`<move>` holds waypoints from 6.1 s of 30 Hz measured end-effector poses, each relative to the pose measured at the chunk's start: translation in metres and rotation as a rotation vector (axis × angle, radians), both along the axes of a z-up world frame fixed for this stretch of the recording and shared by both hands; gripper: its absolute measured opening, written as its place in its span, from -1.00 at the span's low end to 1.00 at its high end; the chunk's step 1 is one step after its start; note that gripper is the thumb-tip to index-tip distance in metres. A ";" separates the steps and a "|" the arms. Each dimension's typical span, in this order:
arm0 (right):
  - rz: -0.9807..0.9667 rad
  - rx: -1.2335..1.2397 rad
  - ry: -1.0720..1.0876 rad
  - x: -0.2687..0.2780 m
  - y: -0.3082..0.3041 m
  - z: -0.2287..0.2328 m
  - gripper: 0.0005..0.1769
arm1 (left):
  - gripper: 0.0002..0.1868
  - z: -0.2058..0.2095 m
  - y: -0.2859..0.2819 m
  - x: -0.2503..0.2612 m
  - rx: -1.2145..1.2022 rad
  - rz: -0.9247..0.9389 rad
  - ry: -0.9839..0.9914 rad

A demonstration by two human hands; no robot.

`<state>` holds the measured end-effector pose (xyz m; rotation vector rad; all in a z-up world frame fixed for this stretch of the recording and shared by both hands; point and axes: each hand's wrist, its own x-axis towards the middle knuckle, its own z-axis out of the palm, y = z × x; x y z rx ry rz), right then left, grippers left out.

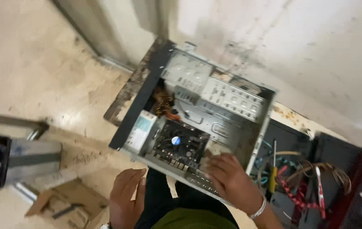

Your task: The person works on an open desktop computer case, handling internal components and wires. They use a screwdriver to manipulate a hard drive and other parts within the chassis.

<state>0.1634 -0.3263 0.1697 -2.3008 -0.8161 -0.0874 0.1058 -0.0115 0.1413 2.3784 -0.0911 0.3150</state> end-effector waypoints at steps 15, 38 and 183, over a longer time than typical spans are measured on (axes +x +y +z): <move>-0.416 -0.042 -0.162 -0.073 0.006 -0.025 -0.57 | -0.60 -0.040 -0.063 0.210 0.678 -1.069 0.025; -0.693 0.011 -0.170 -0.078 0.037 -0.031 -0.59 | -0.58 -0.054 -0.044 0.366 1.032 -1.131 0.369; -0.310 0.670 0.390 0.190 0.052 -0.102 -0.84 | -0.74 0.030 -0.080 0.242 0.273 -0.186 0.632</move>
